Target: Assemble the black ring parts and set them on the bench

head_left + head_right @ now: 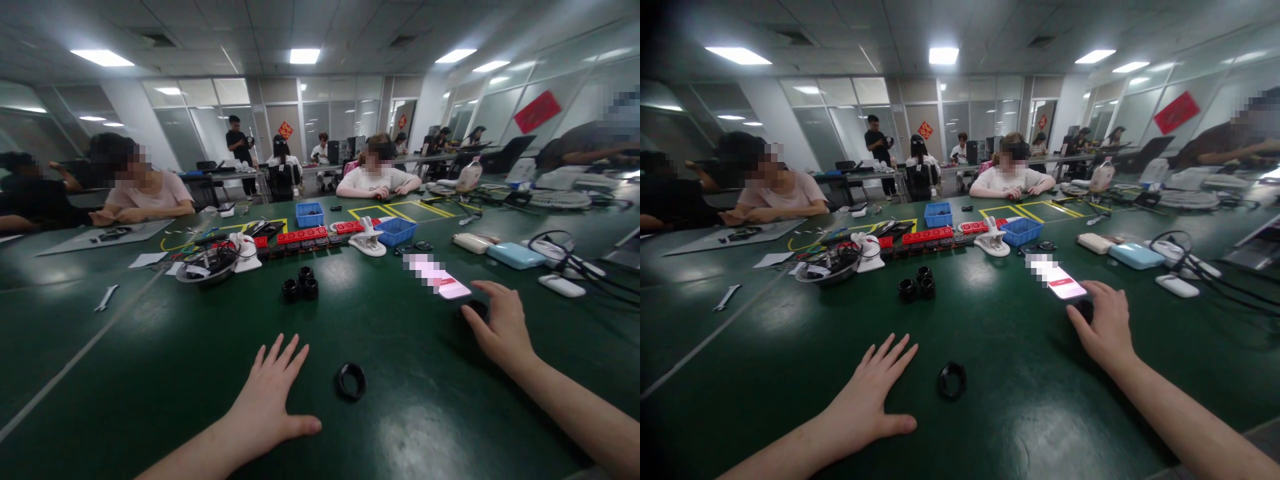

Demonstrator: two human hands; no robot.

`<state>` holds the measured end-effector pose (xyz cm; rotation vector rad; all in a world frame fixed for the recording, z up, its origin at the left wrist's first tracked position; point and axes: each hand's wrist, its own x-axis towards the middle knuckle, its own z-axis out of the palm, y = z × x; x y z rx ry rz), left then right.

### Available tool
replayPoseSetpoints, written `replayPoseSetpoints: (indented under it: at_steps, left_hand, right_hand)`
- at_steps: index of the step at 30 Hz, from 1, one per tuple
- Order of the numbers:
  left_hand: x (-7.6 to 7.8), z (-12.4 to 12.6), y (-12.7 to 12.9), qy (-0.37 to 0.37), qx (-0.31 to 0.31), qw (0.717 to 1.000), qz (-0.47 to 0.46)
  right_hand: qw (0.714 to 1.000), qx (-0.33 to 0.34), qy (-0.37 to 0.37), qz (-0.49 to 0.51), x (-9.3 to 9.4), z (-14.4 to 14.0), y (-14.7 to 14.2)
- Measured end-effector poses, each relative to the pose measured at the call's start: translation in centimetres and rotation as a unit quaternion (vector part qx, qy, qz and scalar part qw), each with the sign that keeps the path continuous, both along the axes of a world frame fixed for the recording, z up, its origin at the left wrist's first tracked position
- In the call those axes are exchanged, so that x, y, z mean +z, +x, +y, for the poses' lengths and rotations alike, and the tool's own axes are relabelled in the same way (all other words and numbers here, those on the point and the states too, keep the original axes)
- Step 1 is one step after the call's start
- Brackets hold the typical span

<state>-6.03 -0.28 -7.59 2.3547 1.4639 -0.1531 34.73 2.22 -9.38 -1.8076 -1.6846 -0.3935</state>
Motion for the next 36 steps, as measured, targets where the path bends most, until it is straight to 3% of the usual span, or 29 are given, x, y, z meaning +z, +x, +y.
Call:
replayPoseSetpoints:
  at_steps: [4, 8, 13, 19, 24, 30, 36]
  left_hand:
    - [0.1, 0.0, -0.1, 0.001, -0.001, 1.0, -0.005]
    - [-0.1, 0.0, -0.2, 0.005, -0.002, 1.0, -0.01]
    - [-0.2, -0.1, -0.1, 0.013, -0.006, 1.0, -0.005]
    - [-0.2, 0.0, 0.1, 0.02, -0.005, 1.0, 0.014]
    - [-0.4, 0.1, 0.0, 0.017, -0.008, 1.0, 0.008]
    - [-0.3, 0.1, -0.1, 0.01, -0.006, 1.0, 0.005]
    - [0.1, 0.1, 0.0, -0.008, -0.006, 1.0, 0.003]
  right_hand:
    - [0.98, 0.179, 0.061, -0.057, -0.2, -1.4, -4.0]
    - [0.928, 0.365, 0.018, -0.068, -0.4, -2.4, -9.1]
    - [0.887, 0.446, -0.102, -0.059, 0.5, -2.1, -13.7]
    - [0.828, 0.518, -0.199, -0.083, 1.4, -1.2, -16.5]
    - [0.822, 0.506, -0.247, -0.086, 1.7, -0.8, -17.8]
    - [0.884, 0.391, -0.23, -0.116, 1.2, 0.6, -17.4]
    - [0.935, 0.267, -0.192, -0.133, 0.0, 3.0, -14.6]
